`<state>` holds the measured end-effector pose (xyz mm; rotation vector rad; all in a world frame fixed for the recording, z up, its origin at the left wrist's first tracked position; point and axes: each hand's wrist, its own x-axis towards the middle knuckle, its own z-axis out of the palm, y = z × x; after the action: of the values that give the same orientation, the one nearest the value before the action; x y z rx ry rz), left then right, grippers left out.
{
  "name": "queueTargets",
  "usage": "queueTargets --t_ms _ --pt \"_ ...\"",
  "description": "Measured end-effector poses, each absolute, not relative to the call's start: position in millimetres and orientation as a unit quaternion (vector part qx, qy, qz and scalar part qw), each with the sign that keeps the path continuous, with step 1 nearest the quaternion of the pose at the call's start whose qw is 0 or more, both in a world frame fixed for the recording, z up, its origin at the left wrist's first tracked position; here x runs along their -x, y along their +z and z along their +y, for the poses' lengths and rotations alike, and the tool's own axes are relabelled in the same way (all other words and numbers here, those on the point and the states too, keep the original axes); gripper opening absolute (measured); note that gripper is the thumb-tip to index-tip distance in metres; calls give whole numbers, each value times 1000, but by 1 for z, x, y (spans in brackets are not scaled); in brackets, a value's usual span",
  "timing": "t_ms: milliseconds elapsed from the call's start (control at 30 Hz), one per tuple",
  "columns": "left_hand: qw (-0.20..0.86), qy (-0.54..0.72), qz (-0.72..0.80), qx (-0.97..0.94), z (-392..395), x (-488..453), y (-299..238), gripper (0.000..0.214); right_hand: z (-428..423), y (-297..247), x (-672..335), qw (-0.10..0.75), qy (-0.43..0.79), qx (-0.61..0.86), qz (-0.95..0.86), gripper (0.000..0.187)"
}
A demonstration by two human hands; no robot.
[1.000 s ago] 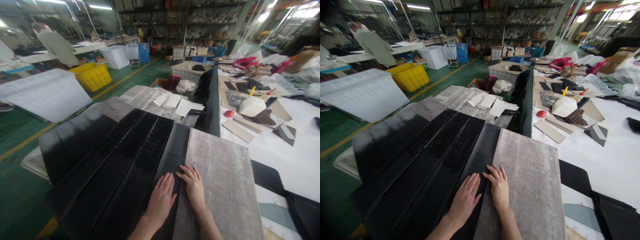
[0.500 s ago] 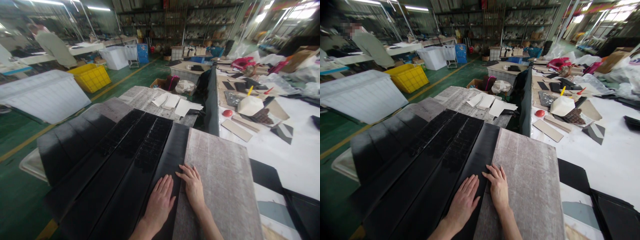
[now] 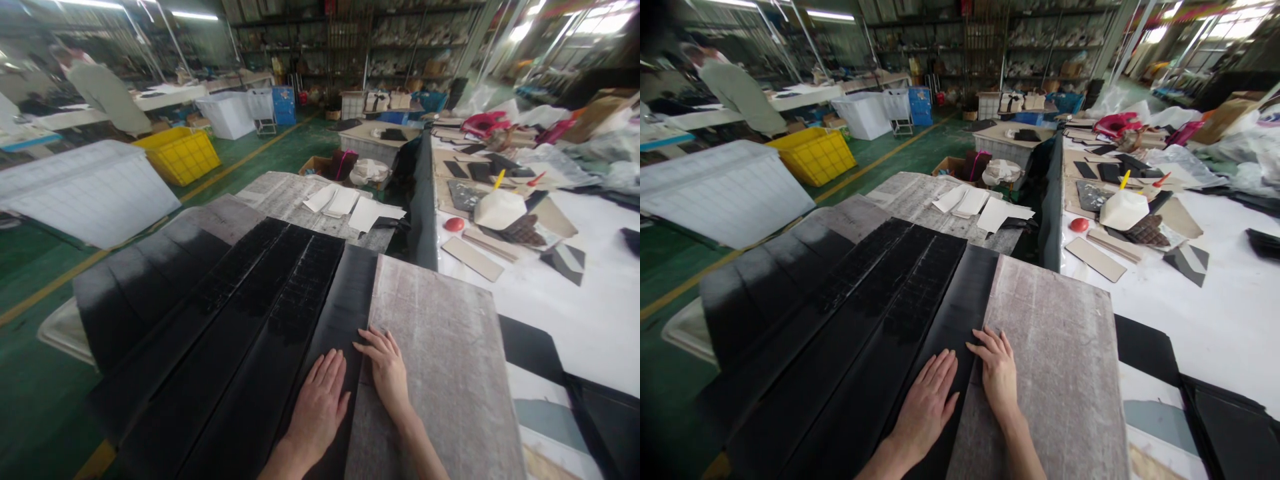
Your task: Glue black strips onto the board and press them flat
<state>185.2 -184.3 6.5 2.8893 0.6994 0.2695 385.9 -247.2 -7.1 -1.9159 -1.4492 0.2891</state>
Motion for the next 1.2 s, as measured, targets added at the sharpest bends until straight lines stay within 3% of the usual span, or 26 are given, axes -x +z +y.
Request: queueTargets --t_ms 133,433,1200 --pt "72 84 234 -966 -185 -184 4 61 -250 -7 -390 462 124 727 -492 39" --pt "49 63 239 -968 -185 -185 3 62 -247 -4 -377 307 106 743 -585 46" --pt "47 65 235 -969 -190 -180 7 60 -248 -3 -377 304 103 742 -589 46"
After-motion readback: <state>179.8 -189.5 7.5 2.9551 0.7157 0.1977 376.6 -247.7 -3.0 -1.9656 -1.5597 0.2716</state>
